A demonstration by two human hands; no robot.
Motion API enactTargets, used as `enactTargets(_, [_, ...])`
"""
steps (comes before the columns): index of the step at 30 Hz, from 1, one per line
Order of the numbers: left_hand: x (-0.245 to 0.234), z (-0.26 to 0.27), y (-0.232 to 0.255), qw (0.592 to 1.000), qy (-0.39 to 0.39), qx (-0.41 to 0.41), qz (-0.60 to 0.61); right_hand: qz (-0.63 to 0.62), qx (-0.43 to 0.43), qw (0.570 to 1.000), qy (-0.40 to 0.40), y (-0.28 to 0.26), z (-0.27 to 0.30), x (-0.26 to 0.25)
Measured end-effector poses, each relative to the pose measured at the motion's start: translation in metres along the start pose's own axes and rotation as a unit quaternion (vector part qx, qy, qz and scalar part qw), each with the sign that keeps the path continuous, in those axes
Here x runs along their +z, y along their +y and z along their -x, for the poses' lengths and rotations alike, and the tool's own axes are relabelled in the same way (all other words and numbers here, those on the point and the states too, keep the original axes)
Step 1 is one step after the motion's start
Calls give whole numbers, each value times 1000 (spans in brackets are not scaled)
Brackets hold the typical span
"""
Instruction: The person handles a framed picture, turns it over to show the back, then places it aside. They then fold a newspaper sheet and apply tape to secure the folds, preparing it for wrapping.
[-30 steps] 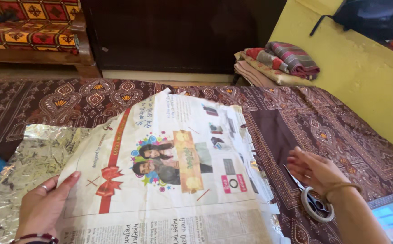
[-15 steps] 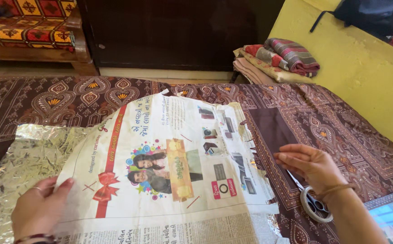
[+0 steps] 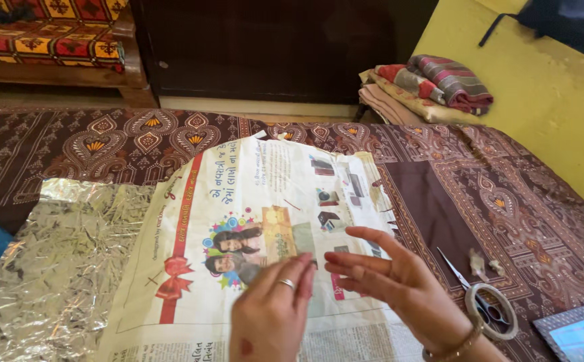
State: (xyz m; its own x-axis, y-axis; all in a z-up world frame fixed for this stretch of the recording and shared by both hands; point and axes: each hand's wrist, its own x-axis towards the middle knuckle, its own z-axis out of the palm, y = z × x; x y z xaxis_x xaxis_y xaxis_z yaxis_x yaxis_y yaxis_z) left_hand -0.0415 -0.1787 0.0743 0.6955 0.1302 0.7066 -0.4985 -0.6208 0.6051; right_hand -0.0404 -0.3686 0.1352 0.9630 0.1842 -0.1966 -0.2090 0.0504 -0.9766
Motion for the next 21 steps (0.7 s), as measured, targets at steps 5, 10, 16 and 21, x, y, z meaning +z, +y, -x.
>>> enactTargets(5, [7,7,8,999,31,-11,6,18,-3,1000,-5,-4,9,16])
enactTargets(10, [5,10,8,999,32,-12,1,46,-22,998,-19,-2,12,23])
enactTargets(16, [-4,8,9,997,3,67,-47,57,-58,996,-21,10,14,30])
enactTargets(21, [-7,2,11,999,-8,18,-34,56,-121,988,-78,18,21,30])
